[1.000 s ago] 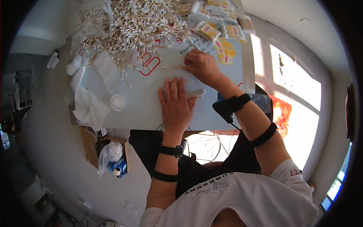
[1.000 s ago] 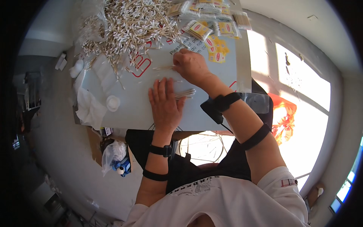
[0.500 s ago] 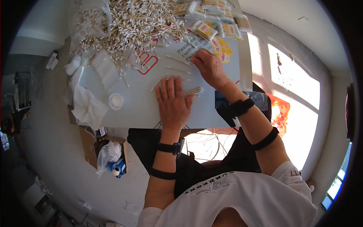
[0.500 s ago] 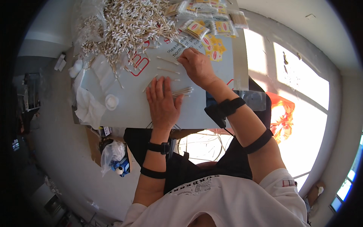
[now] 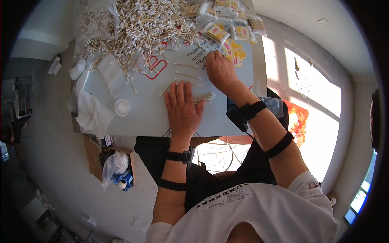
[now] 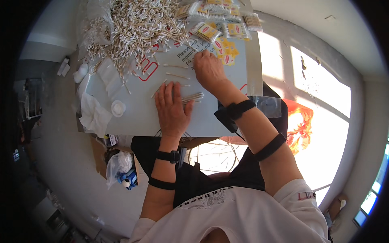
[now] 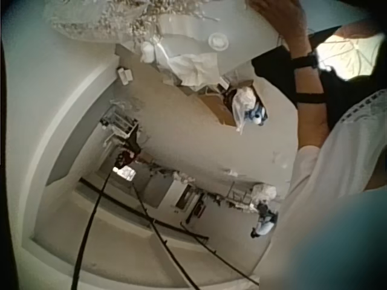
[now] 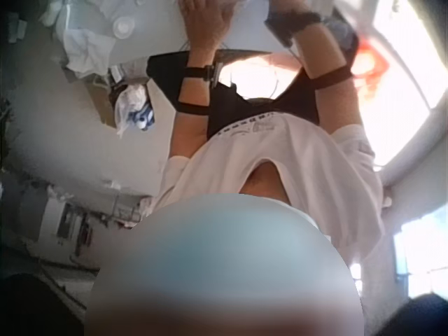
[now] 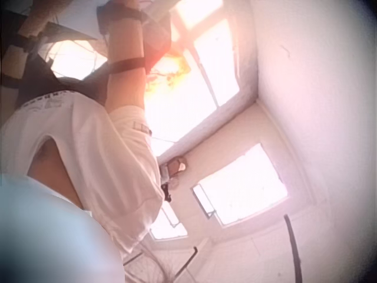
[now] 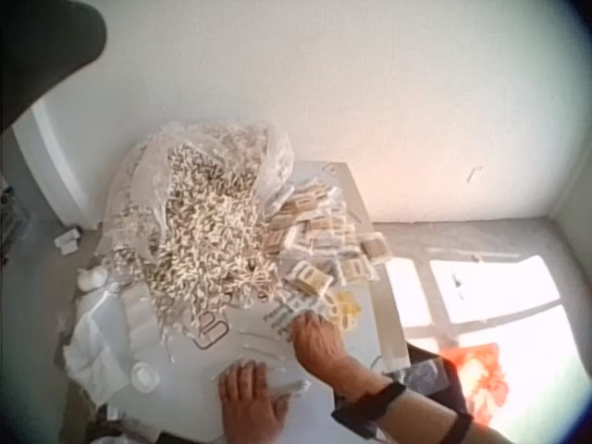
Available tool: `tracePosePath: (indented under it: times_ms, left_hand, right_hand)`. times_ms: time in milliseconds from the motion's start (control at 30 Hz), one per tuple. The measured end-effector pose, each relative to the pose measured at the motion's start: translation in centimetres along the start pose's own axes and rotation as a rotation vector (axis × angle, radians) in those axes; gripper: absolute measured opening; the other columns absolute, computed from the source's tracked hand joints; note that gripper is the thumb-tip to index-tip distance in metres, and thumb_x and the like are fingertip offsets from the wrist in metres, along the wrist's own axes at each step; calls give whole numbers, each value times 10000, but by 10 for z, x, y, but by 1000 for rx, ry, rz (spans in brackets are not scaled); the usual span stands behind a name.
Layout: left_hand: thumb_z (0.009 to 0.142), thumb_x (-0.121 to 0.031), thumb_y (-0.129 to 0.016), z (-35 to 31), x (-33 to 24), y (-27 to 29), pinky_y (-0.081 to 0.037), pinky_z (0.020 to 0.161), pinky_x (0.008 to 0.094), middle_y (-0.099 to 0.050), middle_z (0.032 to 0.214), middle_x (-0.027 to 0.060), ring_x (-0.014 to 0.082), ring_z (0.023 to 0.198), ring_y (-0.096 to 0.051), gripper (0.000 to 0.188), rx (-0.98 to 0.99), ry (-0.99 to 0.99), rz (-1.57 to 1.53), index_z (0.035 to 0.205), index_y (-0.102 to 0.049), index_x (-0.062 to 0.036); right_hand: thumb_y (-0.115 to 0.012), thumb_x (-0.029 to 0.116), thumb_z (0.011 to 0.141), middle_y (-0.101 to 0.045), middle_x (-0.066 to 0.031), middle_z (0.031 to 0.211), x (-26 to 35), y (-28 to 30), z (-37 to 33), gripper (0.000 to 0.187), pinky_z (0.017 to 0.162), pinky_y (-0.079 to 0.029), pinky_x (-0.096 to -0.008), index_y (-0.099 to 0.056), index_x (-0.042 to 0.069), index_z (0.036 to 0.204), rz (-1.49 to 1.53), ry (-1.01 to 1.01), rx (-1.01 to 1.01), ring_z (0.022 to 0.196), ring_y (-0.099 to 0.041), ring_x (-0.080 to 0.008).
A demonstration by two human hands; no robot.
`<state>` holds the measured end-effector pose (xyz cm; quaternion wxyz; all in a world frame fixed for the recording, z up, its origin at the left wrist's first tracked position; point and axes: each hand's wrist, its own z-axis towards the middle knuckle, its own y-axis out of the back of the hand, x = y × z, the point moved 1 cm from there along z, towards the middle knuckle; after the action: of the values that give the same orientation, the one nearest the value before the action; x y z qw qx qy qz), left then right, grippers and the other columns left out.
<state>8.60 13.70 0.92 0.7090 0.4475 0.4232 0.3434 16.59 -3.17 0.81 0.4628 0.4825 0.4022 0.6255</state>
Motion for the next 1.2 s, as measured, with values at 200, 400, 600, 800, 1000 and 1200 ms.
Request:
tracePosePath:
  times_ms: [200,400,600,800,1000,1200]
  left_hand:
    - [865,-332,-627,-5,5,3,-246,1115,528,-442,1346,166,353,1307,-359,613,-33,6,-76,1337,-438,10]
    - [837,-79,-588,-6,11,0,-308,1075,501,-463,1305,176,370,1246,-406,507,-182,16,-250,1312,-452,37]
    - [799,45,-525,-6,15,-2,-339,1031,487,-488,1254,169,371,1203,-441,490,-266,32,-256,1286,-473,39]
    - [778,50,-520,-6,15,-2,-356,989,476,-508,1204,139,355,1152,-461,470,-268,27,-232,1246,-540,5]
    - [785,19,-578,-5,11,3,-362,965,446,-545,1092,84,318,1107,-476,323,-220,-23,-218,1094,-651,-41]
    - [756,6,-613,-12,18,4,-354,923,458,-549,1083,91,314,1090,-477,333,-253,-16,-280,1086,-627,-39]
  right_hand:
    - [-643,79,827,-621,-135,738,-5,60,-50,107,628,-483,-360,-581,-4,850,673,-32,397,674,-619,-255]
    - [-694,56,777,-621,-156,763,3,55,-84,139,654,-487,-392,-588,-14,834,780,-111,236,732,-626,-343]
    - [-760,57,703,-602,-148,947,15,44,-85,328,741,-510,-407,-588,25,981,587,-225,127,834,-619,-372]
    - [-789,49,646,-564,-130,982,26,40,-97,450,759,-514,-419,-594,50,1051,498,-82,61,914,-603,-362]
    - [-780,65,659,-570,-116,939,27,31,-96,404,744,-514,-413,-597,66,1018,469,-34,39,890,-606,-348]
    - [-783,117,699,-582,-126,962,29,36,-89,394,696,-521,-393,-604,48,1043,495,-75,101,814,-626,-353]
